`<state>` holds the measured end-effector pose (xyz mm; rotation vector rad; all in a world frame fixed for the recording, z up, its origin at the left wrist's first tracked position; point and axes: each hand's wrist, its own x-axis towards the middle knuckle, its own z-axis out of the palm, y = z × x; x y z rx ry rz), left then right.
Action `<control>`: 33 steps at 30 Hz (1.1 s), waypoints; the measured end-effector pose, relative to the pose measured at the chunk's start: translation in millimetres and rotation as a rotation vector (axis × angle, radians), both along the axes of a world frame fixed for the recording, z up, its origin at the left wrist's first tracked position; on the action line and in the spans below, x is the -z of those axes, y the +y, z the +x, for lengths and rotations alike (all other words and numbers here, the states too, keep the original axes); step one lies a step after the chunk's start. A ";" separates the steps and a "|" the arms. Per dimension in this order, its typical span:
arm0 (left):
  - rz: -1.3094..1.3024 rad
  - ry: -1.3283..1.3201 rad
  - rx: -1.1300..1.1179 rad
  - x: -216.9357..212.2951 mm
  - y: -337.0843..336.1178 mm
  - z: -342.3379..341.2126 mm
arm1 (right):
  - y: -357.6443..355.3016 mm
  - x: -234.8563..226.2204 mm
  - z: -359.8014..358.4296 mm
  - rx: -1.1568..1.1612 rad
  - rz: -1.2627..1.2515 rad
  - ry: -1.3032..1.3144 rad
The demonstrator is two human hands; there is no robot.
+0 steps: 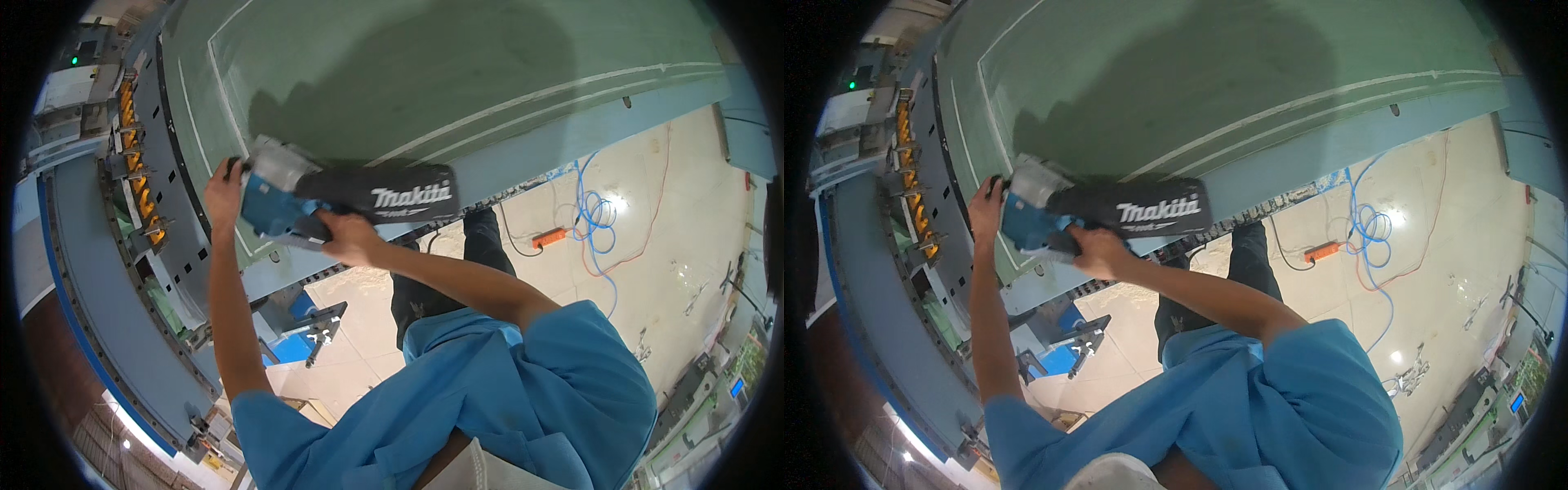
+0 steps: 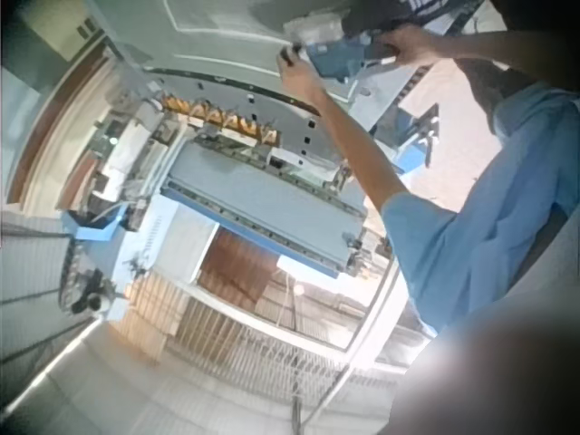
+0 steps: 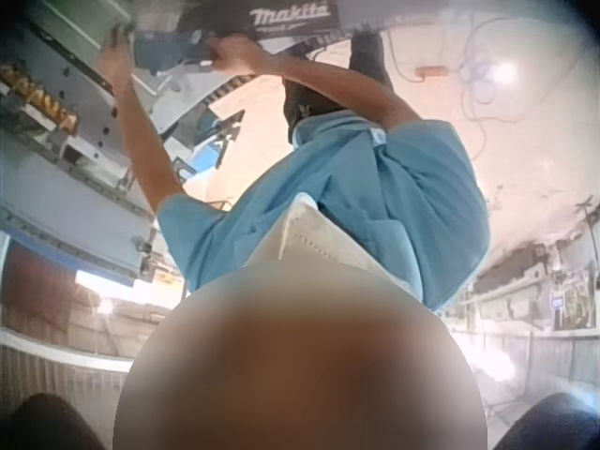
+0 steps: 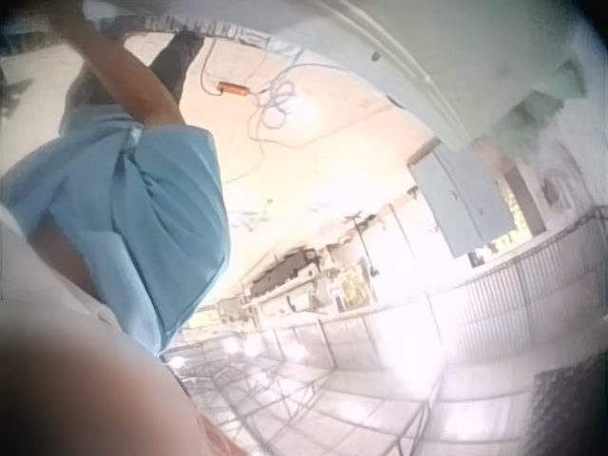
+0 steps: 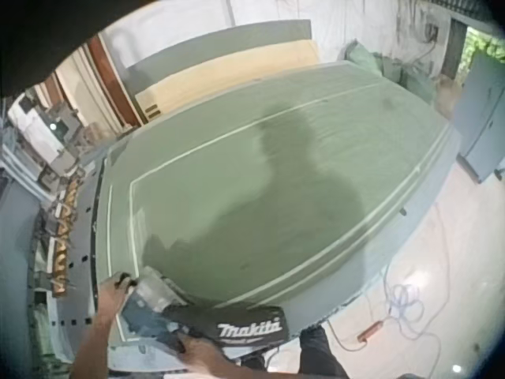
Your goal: The person uses a corded electric sander to smooth a large, light green panel. They move the sander in consistent back-and-forth strokes across the surface, occasionally repositioning their hands to cover different areas.
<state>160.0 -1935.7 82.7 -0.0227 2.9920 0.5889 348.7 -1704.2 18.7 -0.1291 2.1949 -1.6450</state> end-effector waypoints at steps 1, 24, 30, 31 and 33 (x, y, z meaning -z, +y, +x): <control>-0.007 0.027 0.048 -0.9 30.8 -3.4 | 26.4 0.1 2.7 0.026 0.043 0.029; 0.015 -0.032 0.738 -21.5 611.3 -13.2 | 407.8 -33.0 77.1 0.926 -0.100 -0.069; 0.121 -0.021 0.795 -4.3 578.1 -7.0 | 347.1 -32.2 82.8 0.909 -0.187 -0.114; 0.139 -0.033 0.792 0.3 560.5 -9.5 | 334.7 -32.9 84.7 0.891 -0.168 -0.180; 0.137 0.024 0.789 5.9 520.6 -15.2 | 302.2 -32.6 83.8 0.844 -0.138 -0.166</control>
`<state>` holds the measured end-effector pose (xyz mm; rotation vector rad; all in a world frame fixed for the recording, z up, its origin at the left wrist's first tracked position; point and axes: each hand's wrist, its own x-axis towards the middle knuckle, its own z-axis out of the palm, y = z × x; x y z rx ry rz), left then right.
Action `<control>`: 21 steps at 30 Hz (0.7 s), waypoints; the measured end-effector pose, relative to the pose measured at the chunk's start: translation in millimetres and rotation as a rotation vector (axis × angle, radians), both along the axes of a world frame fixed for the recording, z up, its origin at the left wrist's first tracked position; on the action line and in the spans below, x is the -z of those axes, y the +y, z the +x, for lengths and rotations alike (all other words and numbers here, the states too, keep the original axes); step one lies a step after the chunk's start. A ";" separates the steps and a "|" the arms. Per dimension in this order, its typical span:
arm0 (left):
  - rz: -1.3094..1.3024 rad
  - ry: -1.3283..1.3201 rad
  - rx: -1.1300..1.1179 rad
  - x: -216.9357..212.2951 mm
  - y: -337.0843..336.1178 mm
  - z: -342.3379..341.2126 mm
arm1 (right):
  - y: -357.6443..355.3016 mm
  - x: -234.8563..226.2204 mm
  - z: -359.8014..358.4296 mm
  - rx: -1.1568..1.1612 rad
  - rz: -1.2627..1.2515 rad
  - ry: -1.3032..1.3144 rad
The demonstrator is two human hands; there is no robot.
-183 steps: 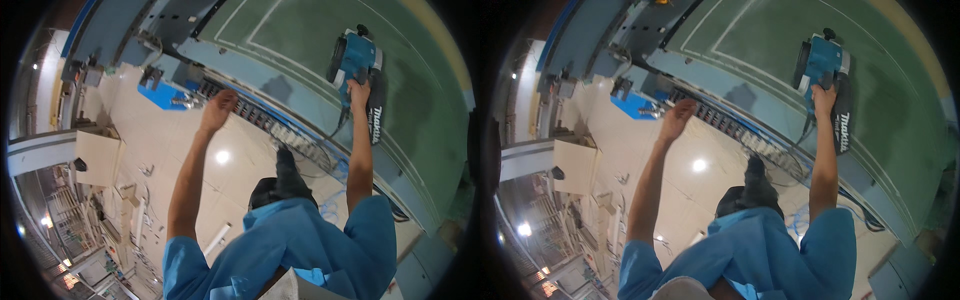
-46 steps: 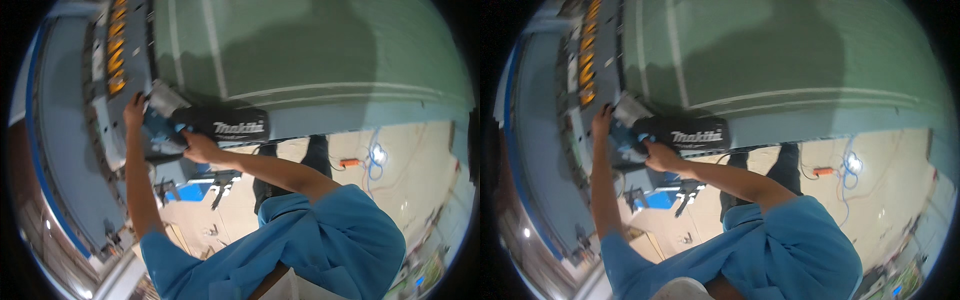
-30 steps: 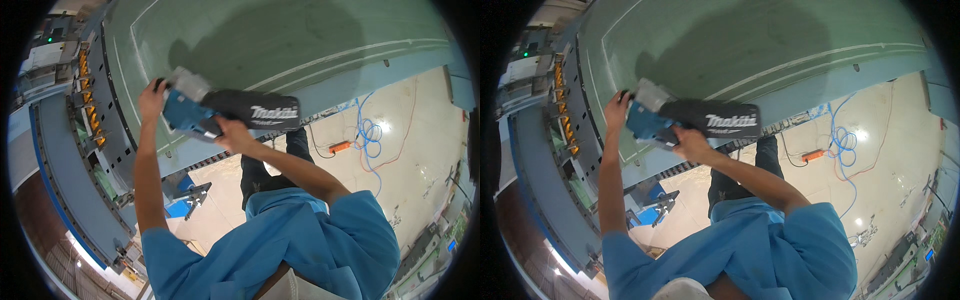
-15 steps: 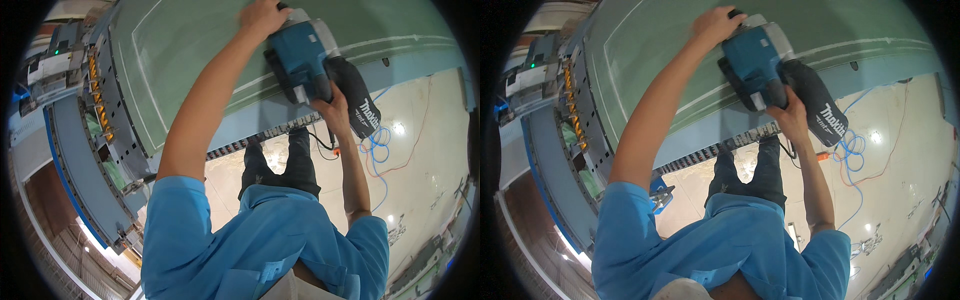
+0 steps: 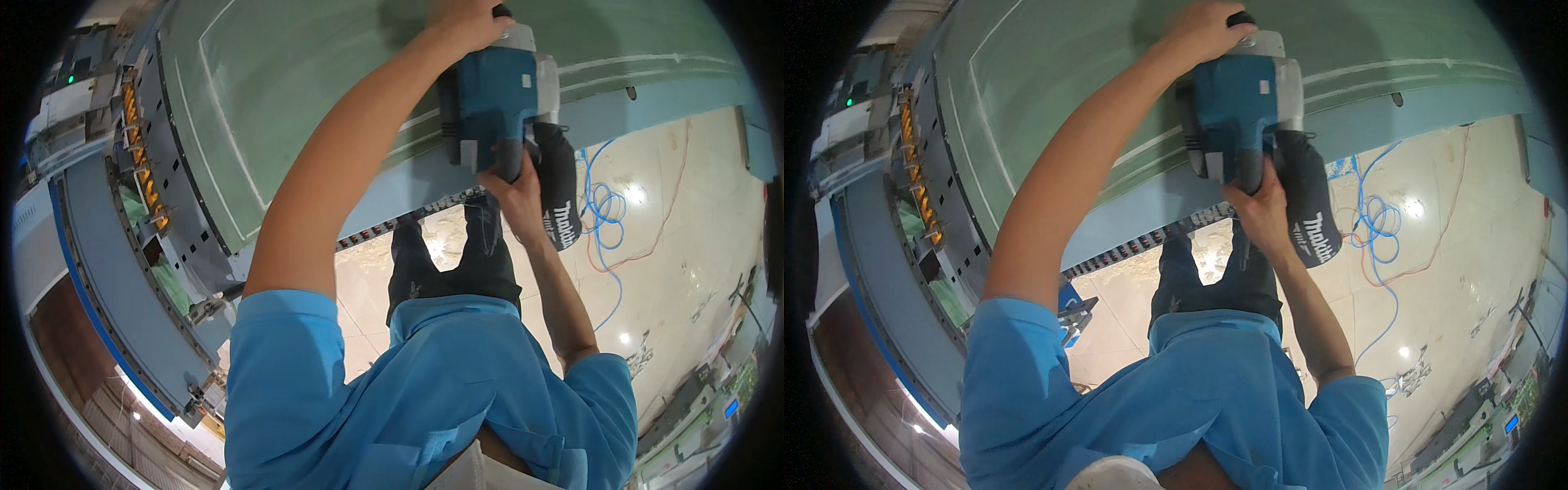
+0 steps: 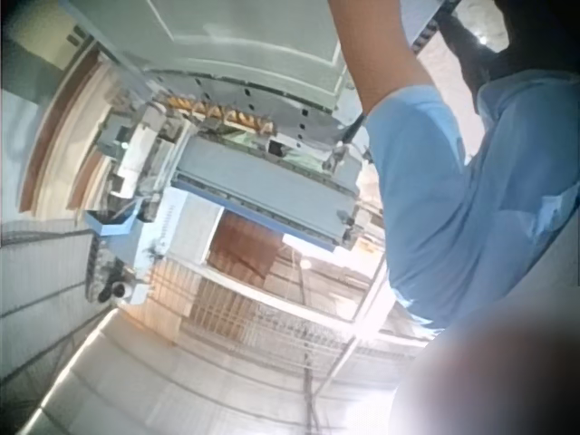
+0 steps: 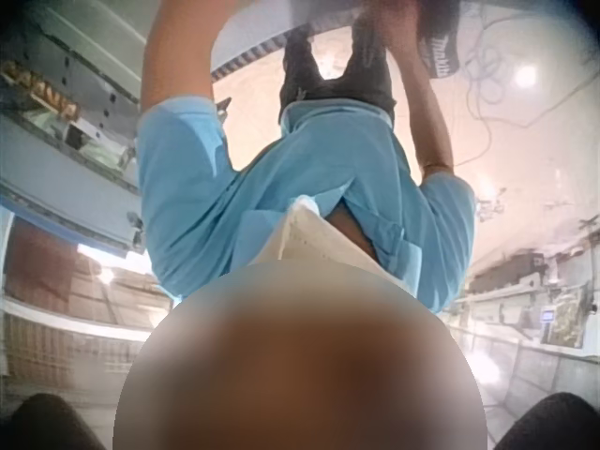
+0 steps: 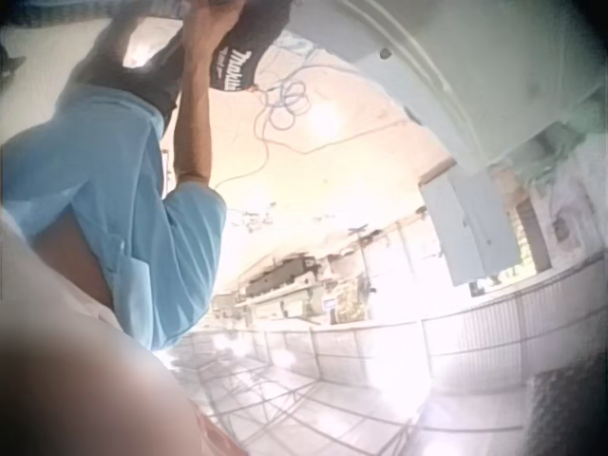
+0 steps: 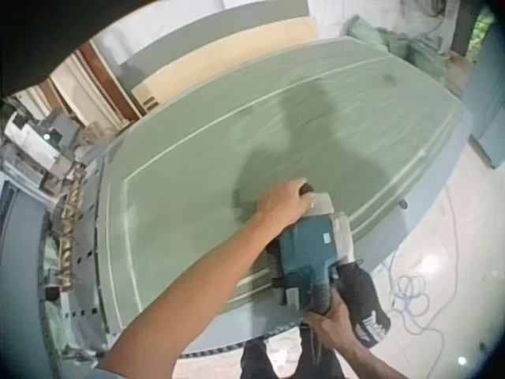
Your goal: The person uses a corded electric sander to smooth a large, light green panel. They move the sander in consistent back-and-forth strokes across the surface, occasionally repositioning their hands to cover different areas.
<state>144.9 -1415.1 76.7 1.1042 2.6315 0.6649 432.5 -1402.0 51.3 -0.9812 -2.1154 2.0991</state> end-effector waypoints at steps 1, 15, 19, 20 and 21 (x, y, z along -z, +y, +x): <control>0.006 0.064 -0.005 3.4 -24.2 1.6 | -18.4 -0.1 -0.4 -0.030 -0.018 0.000; -0.210 0.038 -0.437 -3.1 -399.4 24.5 | -293.3 9.5 -7.1 -0.523 -0.056 0.051; -0.242 0.052 -0.573 -6.2 -501.2 35.1 | -363.4 19.9 -10.0 -0.672 -0.028 0.107; -0.251 0.040 -0.595 -5.2 -521.9 36.2 | -380.9 22.2 -10.7 -0.694 0.007 0.159; -0.225 0.057 -0.609 -4.0 -543.6 40.0 | -398.6 24.2 -11.6 -0.707 0.043 0.218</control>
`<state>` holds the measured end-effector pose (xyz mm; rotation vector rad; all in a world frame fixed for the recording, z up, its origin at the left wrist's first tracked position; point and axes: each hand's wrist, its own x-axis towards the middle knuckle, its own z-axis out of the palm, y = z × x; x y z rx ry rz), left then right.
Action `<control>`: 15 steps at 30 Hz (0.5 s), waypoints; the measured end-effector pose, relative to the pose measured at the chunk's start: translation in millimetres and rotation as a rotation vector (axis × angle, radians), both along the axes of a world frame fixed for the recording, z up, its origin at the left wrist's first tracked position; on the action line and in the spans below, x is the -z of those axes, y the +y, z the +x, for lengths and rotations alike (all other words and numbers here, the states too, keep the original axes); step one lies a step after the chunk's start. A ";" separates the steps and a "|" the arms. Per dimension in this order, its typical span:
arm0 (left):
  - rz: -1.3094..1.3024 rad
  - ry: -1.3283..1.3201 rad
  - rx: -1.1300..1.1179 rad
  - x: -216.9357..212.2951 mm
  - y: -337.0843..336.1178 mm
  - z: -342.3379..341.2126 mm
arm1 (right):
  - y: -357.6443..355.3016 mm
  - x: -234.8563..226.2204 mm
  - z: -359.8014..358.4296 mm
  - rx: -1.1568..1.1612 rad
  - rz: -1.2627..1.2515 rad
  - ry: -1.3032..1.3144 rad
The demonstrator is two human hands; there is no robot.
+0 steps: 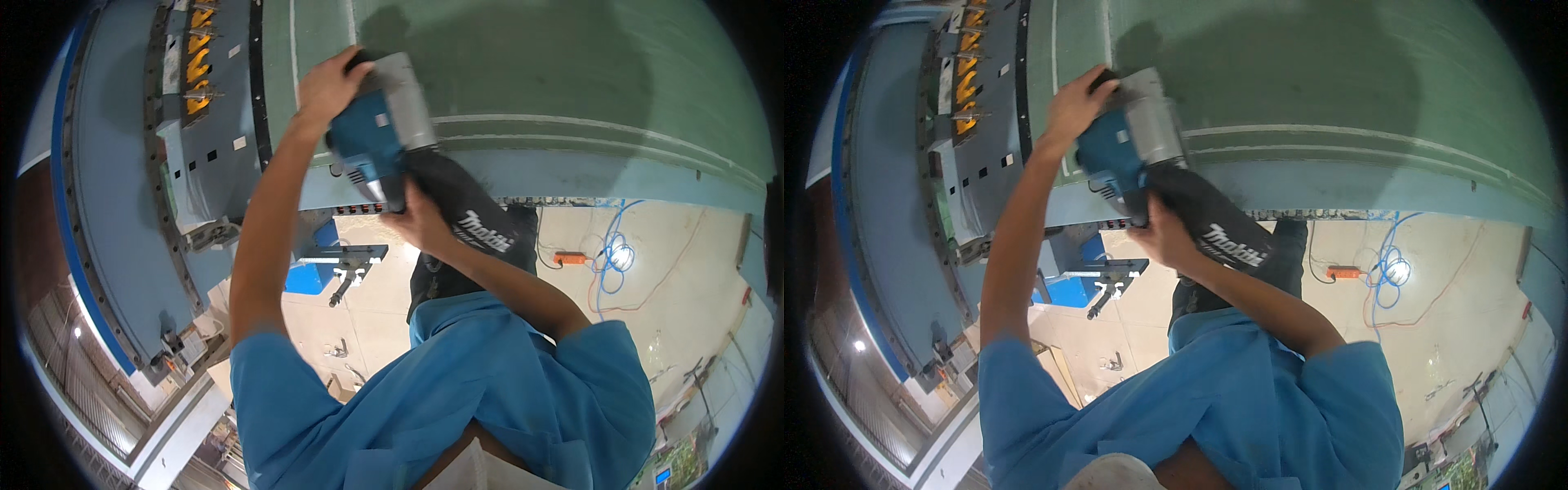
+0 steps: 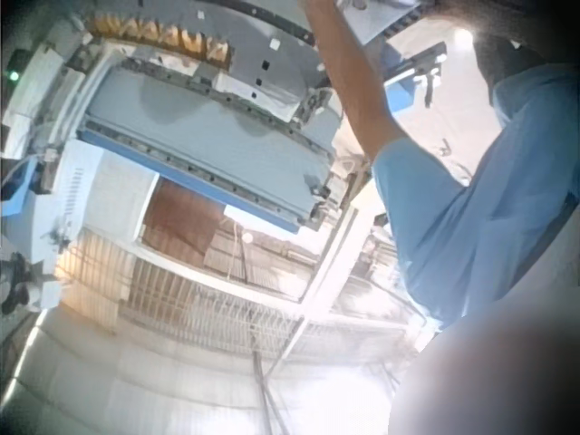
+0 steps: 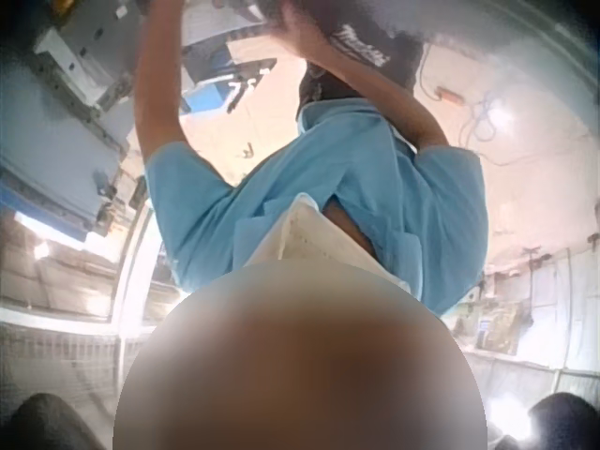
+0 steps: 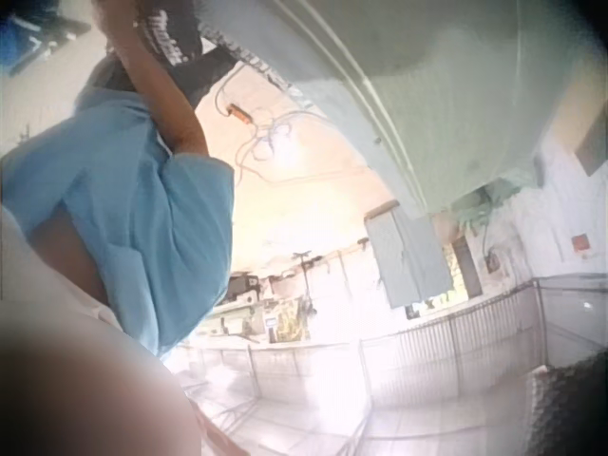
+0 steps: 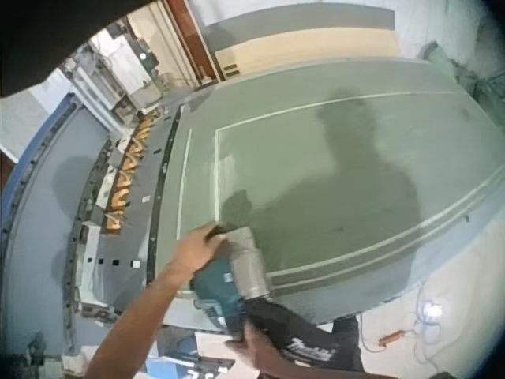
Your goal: The person uses a corded electric sander to smooth a large, light green panel. They move the sander in consistent back-and-forth strokes across the surface, occasionally repositioning their hands to cover different areas.
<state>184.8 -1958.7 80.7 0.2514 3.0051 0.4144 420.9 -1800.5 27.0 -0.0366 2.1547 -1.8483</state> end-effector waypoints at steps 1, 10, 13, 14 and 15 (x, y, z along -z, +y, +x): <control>0.007 0.004 -0.024 0.6 -22.7 4.3 | -14.9 2.3 -2.0 -0.014 0.033 0.033; -0.112 -0.057 -0.279 3.2 -146.5 36.9 | -57.5 -1.9 -13.4 -0.307 -0.080 -0.128; 0.174 -0.128 -0.260 1.2 -134.0 39.8 | -37.1 -0.1 -18.8 -0.335 0.006 -0.080; 0.101 -0.110 -0.221 0.1 -122.7 39.8 | -27.7 -0.6 -20.9 -0.361 0.098 -0.099; 0.076 -0.130 -0.253 -2.0 -110.7 38.9 | -14.9 0.5 -22.2 -0.414 0.205 -0.029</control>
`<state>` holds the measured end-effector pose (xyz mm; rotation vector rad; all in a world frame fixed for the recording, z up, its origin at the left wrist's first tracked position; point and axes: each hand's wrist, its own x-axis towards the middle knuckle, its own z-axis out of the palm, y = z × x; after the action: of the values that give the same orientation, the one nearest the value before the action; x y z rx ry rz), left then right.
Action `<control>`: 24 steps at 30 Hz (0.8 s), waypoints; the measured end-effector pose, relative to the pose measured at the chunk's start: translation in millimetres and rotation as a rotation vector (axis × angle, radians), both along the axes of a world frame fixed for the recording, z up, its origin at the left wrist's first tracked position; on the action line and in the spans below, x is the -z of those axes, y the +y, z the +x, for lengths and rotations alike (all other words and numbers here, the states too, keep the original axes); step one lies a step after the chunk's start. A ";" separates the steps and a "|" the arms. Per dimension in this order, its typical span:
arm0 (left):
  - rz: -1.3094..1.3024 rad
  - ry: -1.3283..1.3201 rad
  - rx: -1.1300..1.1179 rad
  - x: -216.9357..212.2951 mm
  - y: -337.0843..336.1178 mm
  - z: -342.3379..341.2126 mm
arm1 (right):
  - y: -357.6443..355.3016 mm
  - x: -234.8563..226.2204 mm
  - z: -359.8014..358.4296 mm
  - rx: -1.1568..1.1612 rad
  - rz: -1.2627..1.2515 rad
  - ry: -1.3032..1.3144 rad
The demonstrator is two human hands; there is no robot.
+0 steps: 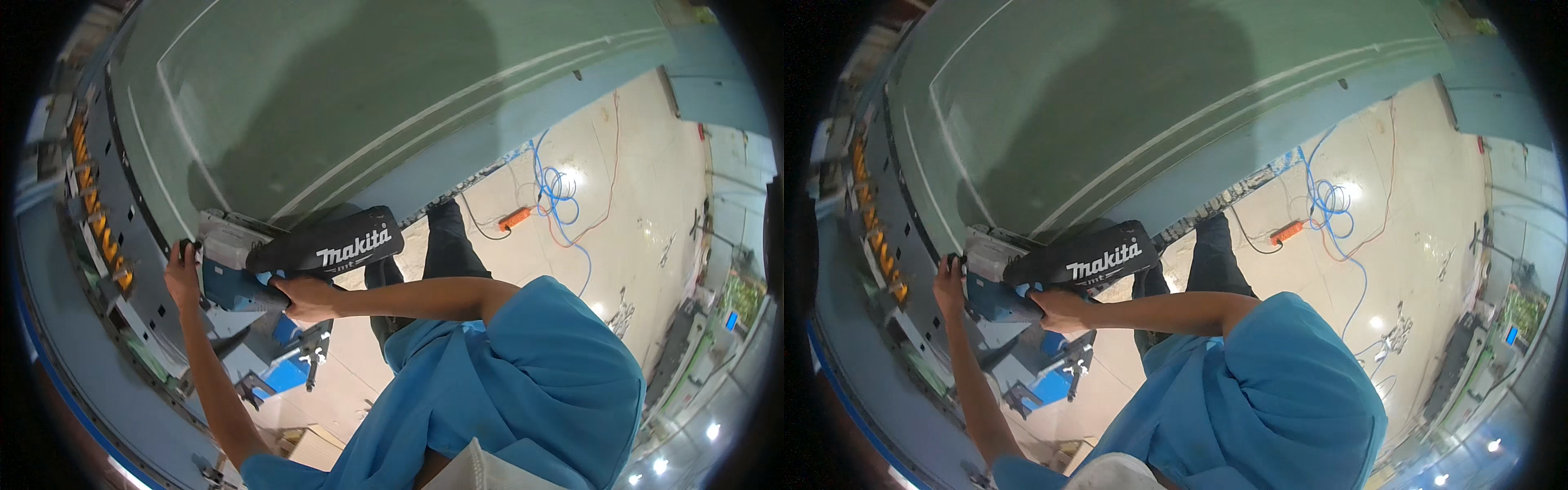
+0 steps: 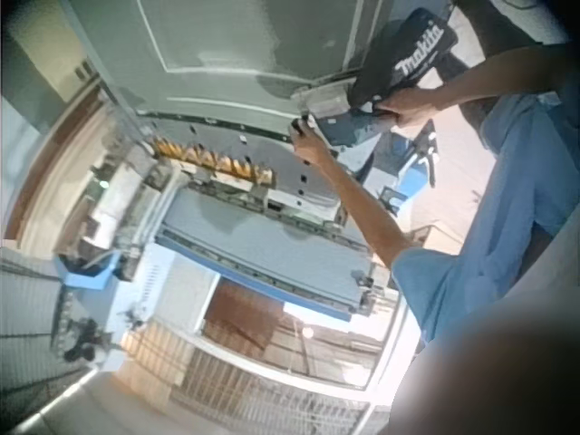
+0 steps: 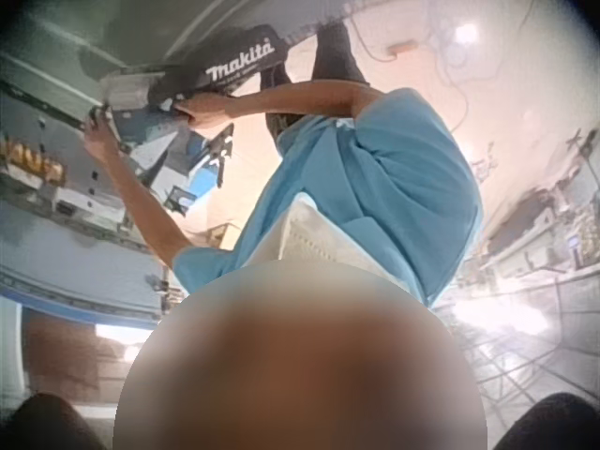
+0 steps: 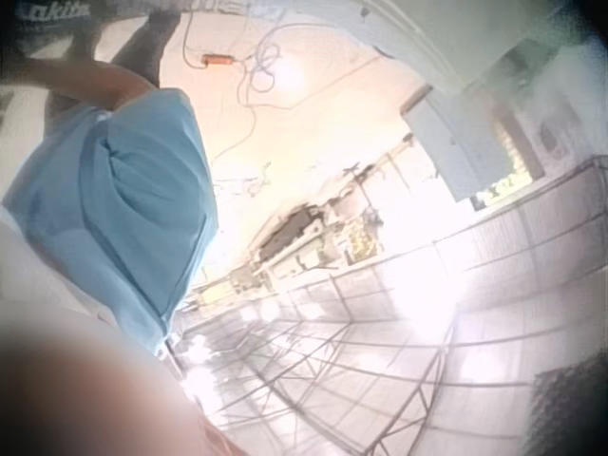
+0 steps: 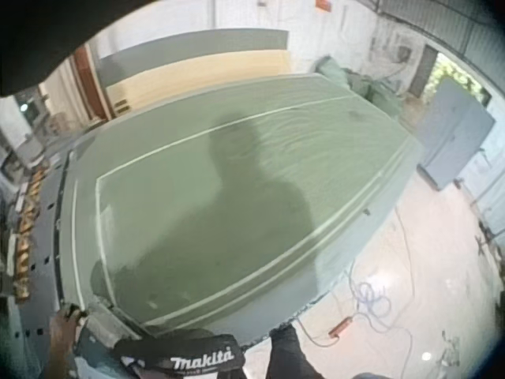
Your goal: The person uses a corded electric sander to smooth a large, light green panel. They move the sander in consistent back-and-forth strokes across the surface, occasionally repositioning their hands to cover different areas.
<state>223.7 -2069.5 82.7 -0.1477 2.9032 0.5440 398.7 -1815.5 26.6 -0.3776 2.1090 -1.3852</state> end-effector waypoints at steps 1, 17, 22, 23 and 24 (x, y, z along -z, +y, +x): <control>-0.020 0.019 0.043 0.1 19.0 -5.4 | 15.8 -2.0 1.1 0.091 -0.061 0.019; -0.160 0.102 0.502 2.3 513.1 -92.1 | 421.0 -9.9 12.8 0.760 -0.039 -0.001; -0.098 0.082 0.700 -8.6 675.1 -94.4 | 528.2 -13.8 20.4 0.998 -0.116 0.008; -0.051 0.095 0.696 -10.0 703.2 -93.6 | 543.5 -15.6 23.0 1.036 -0.179 0.015; 0.001 0.107 0.694 -9.5 728.2 -91.9 | 556.2 -17.2 25.8 1.095 -0.196 -0.034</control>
<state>131.8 -1341.3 92.3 0.8736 2.7817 0.4265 424.5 -1259.3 43.8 0.8676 2.2067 -2.1310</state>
